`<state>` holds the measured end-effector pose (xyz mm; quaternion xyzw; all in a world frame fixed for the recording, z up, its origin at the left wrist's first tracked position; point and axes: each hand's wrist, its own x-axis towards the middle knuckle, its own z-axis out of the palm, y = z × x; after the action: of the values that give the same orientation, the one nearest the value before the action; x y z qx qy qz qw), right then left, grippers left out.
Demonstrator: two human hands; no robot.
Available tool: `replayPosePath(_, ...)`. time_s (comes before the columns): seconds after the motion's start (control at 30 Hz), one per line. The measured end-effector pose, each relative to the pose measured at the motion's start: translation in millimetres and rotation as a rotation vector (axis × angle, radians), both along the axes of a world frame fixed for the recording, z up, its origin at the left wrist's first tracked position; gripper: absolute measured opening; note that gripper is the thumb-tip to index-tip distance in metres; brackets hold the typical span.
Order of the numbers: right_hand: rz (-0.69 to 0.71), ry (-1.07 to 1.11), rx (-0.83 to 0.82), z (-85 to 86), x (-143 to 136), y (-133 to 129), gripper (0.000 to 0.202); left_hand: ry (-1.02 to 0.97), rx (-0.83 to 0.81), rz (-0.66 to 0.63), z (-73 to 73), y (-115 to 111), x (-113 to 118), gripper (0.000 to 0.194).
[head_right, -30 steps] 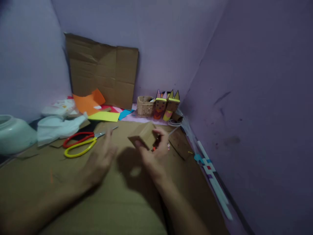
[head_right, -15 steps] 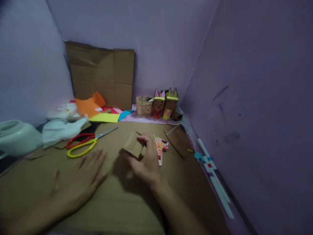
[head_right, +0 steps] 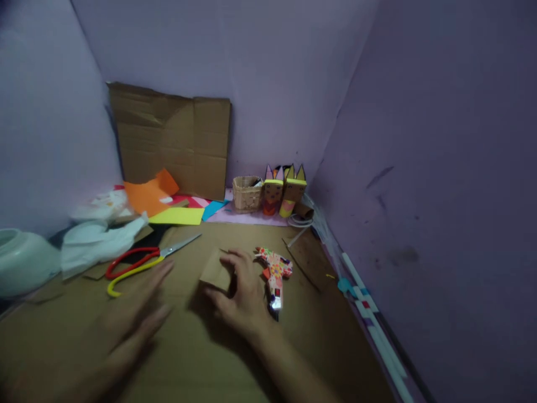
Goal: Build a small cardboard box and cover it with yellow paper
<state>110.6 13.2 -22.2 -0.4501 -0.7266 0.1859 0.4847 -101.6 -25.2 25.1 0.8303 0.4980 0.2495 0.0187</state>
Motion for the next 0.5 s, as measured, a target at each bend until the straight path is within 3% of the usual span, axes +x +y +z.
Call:
replayPosePath(0.07, 0.022, -0.054, -0.026, 1.3, -0.8, -1.5, 0.046, 0.025, 0.035, -0.091, 2.9, 24.9, 26.1, 0.050)
replayPosePath(0.17, -0.018, -0.163, 0.013, 3.5, 1.1, -6.1, 0.047, 0.104, 0.070, -0.262, -12.6, 52.0, 42.4, 0.047)
replayPosePath(0.37, 0.021, -0.262, 0.363, 0.2, 10.7, 1.1, 0.041, 0.118, 0.386, -0.399, -50.5, 74.3, 36.5, 0.055)
replayPosePath(0.5, 0.014, -0.214, 0.275, -2.0, 11.7, 6.7, 0.047, 0.191, 0.377, -0.357, -60.2, 80.0, 34.7, 0.047)
